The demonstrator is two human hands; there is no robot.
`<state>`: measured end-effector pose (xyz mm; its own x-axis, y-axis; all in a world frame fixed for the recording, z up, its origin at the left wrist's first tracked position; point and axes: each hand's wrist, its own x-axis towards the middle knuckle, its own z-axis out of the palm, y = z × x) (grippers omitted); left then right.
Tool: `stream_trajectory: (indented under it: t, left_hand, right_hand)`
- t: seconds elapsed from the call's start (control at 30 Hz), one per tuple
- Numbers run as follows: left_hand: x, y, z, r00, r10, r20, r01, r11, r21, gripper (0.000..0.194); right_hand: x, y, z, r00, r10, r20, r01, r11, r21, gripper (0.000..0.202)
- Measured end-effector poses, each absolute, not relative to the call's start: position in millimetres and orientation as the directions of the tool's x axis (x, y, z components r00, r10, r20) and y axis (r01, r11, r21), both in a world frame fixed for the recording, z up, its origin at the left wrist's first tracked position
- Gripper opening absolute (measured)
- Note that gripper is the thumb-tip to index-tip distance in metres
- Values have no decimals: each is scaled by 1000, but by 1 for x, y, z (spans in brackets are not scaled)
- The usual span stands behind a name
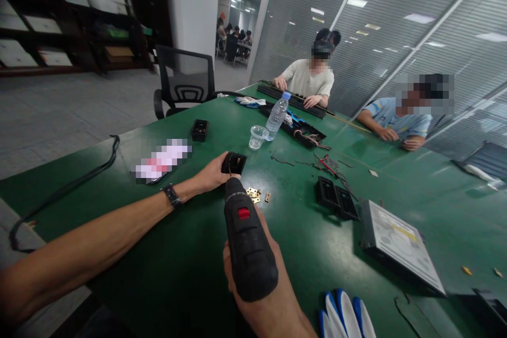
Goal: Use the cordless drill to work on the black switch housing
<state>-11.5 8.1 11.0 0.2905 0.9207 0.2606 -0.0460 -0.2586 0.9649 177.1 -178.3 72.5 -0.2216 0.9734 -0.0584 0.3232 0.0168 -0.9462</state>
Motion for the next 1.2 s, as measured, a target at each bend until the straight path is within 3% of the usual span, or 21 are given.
stream_trajectory:
  t: [0.17, 0.33, 0.5, 0.7, 0.8, 0.9, 1.1, 1.2]
  left_hand:
    - [-15, 9, 15, 288, 927, 241, 38, -263, 964, 45]
    - [-18, 12, 12, 262, 933, 245, 113, -282, 953, 43]
    - [-19, 12, 12, 291, 926, 242, 117, -286, 951, 43]
    - [-23, 14, 12, 297, 915, 274, 153, -329, 932, 46]
    - [-23, 15, 12, 289, 914, 284, 186, -344, 920, 43]
    - [-22, 15, 11, 275, 917, 288, 193, -346, 918, 42]
    - [-19, 14, 9, 271, 931, 246, 184, -301, 936, 42]
    - [-18, 12, 9, 270, 936, 228, 170, -279, 945, 42]
  right_hand:
    - [186, -174, 75, -278, 951, -137, 320, -42, -947, 35]
    - [187, -172, 80, -278, 946, -169, 188, -119, -975, 36]
    - [185, -176, 74, -280, 942, -185, 205, -130, -970, 33]
    - [193, -168, 79, -306, 922, -237, -235, -315, -920, 25]
    - [195, -165, 83, -282, 921, -270, -329, -357, -874, 25]
    - [195, -165, 81, -275, 922, -272, -277, -347, -896, 26]
    - [193, -170, 73, -278, 947, -163, 88, -144, -986, 26]
    - [194, -170, 74, -293, 941, -167, 154, -126, -980, 28]
